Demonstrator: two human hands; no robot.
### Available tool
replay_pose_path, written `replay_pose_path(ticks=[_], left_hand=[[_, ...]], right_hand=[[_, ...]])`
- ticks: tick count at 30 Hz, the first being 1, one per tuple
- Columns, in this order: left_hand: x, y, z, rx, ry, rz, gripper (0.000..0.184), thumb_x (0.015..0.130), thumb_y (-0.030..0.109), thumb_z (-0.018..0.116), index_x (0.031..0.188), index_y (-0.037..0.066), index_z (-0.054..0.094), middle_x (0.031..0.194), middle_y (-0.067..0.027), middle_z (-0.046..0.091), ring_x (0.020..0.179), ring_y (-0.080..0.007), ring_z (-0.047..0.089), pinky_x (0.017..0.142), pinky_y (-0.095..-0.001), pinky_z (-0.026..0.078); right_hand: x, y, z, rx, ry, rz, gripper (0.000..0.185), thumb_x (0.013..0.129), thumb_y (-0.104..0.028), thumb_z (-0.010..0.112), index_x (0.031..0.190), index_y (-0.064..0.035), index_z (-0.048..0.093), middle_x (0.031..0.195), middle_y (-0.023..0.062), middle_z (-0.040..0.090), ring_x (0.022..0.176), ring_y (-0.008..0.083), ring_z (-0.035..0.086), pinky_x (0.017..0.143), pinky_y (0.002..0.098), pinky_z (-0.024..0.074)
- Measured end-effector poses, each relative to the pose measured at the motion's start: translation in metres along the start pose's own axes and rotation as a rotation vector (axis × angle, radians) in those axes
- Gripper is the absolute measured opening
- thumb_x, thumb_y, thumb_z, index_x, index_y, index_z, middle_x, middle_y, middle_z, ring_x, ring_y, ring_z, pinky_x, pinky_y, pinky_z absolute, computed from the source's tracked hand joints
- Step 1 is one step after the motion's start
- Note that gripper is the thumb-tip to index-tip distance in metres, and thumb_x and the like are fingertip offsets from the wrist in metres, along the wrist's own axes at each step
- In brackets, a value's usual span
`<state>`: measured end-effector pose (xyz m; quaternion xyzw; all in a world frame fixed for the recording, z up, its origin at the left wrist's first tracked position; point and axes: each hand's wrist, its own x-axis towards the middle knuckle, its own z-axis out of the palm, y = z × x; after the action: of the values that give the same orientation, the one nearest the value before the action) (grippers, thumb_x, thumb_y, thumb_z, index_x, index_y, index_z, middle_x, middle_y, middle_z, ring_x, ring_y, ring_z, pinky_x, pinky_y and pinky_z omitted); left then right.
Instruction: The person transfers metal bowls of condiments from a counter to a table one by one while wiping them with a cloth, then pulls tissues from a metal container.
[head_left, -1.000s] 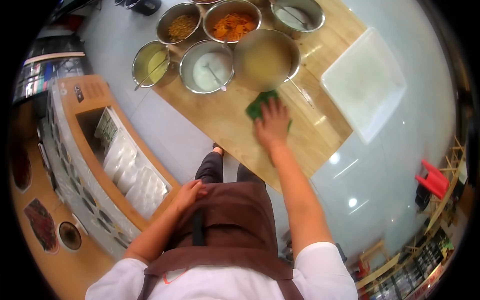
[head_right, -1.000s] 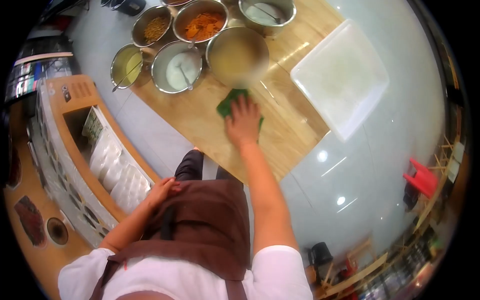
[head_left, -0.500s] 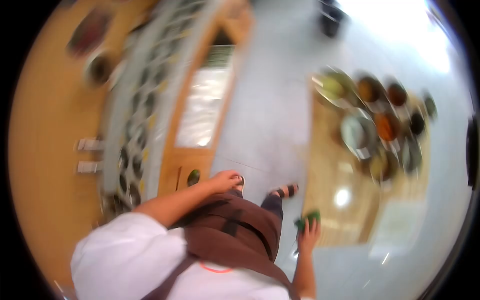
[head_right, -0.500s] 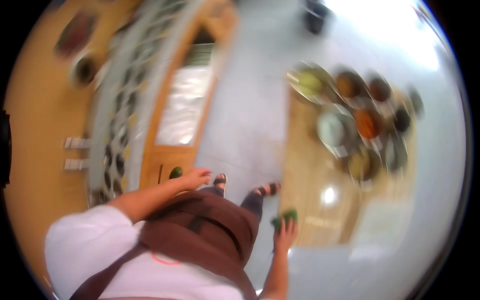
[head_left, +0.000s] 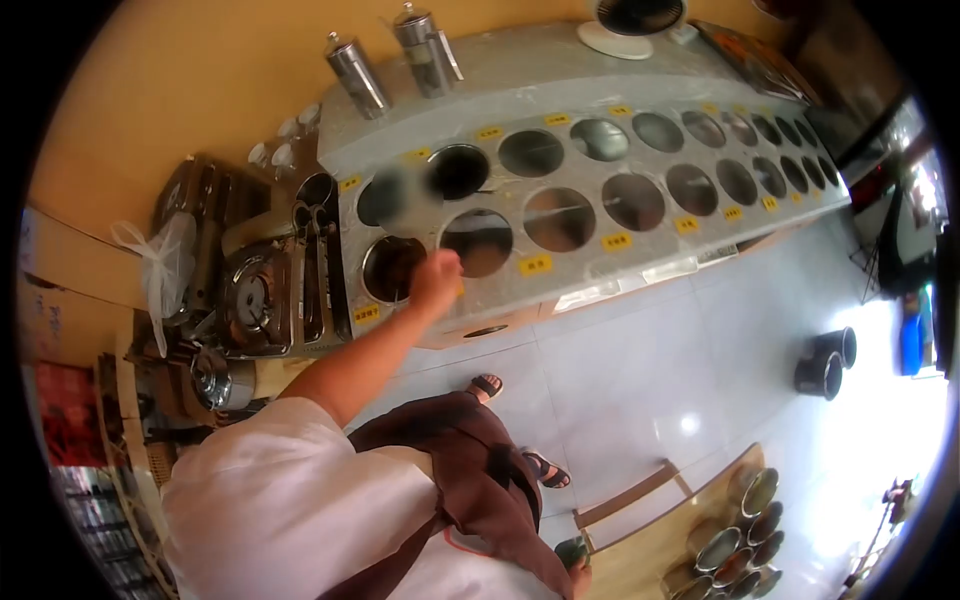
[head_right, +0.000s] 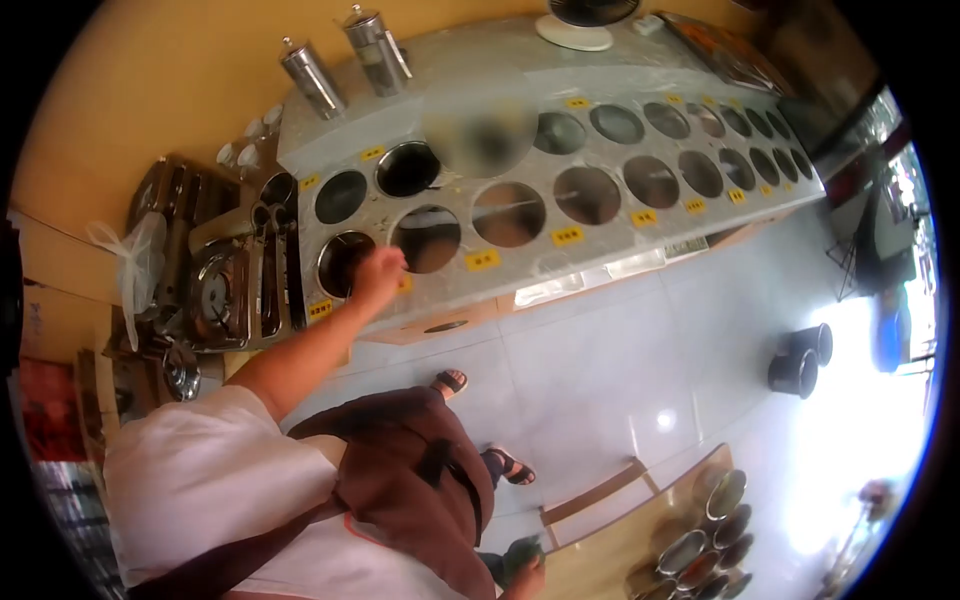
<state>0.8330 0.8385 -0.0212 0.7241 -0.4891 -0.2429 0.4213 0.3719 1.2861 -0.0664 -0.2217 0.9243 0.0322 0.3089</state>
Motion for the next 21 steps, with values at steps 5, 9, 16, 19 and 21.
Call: replay_pose_path(ticks=[5, 9, 16, 19, 21], left_hand=[[0.150, -0.008, -0.036, 0.520, 0.140, -0.262, 0.041, 0.076, 0.032, 0.063, 0.099, -0.002, 0.058, 0.097, -0.0227, 0.061, 0.095, -0.0383, 0.057, 0.080, -0.0448, 0.047], [0.182, -0.004, -0.035, 0.585, -0.004, -0.235, 0.048, 0.076, 0.030, 0.063, 0.106, -0.005, 0.053, 0.107, -0.0230, 0.058, 0.101, -0.0369, 0.056, 0.084, -0.0430, 0.046], [0.217, -0.035, -0.035, 0.654, -0.066, -0.167, 0.031, 0.074, 0.016, 0.056, 0.101, -0.001, 0.058, 0.106, -0.0203, 0.060, 0.100, -0.0353, 0.057, 0.083, -0.0417, 0.047], [0.229, -0.041, -0.033, 0.744, -0.175, -0.108, 0.027, 0.074, 0.014, 0.057, 0.097, 0.001, 0.061, 0.104, -0.0191, 0.061, 0.100, -0.0345, 0.058, 0.082, -0.0411, 0.048], [0.230, -0.048, -0.021, 0.700, 0.031, -0.162, 0.025, 0.073, 0.014, 0.058, 0.094, 0.001, 0.063, 0.101, -0.0199, 0.062, 0.099, -0.0344, 0.058, 0.081, -0.0417, 0.048]], right_hand=[[-0.015, -0.071, -0.005, 0.156, 0.064, -0.178, 0.047, 0.090, -0.037, 0.042, 0.102, 0.0048, 0.060, 0.091, 0.0252, 0.062, 0.082, 0.0402, 0.059, 0.071, 0.0451, 0.0461], [-0.059, -0.104, -0.019, 0.124, 0.093, -0.205, 0.044, 0.089, -0.035, 0.046, 0.089, 0.0065, 0.062, 0.081, 0.0265, 0.061, 0.075, 0.0413, 0.058, 0.066, 0.0460, 0.0446], [-0.096, -0.089, -0.001, -0.112, 0.097, -0.081, 0.045, 0.087, -0.036, 0.049, 0.075, 0.0061, 0.061, 0.072, 0.0257, 0.059, 0.068, 0.0427, 0.056, 0.061, 0.0486, 0.0423], [-0.100, -0.081, 0.022, -0.096, 0.085, -0.070, 0.045, 0.087, -0.035, 0.049, 0.076, 0.0062, 0.062, 0.073, 0.0257, 0.060, 0.069, 0.0421, 0.056, 0.062, 0.0484, 0.0425], [-0.114, -0.078, 0.035, 0.027, 0.121, -0.060, 0.045, 0.087, -0.035, 0.049, 0.077, 0.0064, 0.062, 0.073, 0.0258, 0.060, 0.069, 0.0421, 0.056, 0.063, 0.0480, 0.0427]])
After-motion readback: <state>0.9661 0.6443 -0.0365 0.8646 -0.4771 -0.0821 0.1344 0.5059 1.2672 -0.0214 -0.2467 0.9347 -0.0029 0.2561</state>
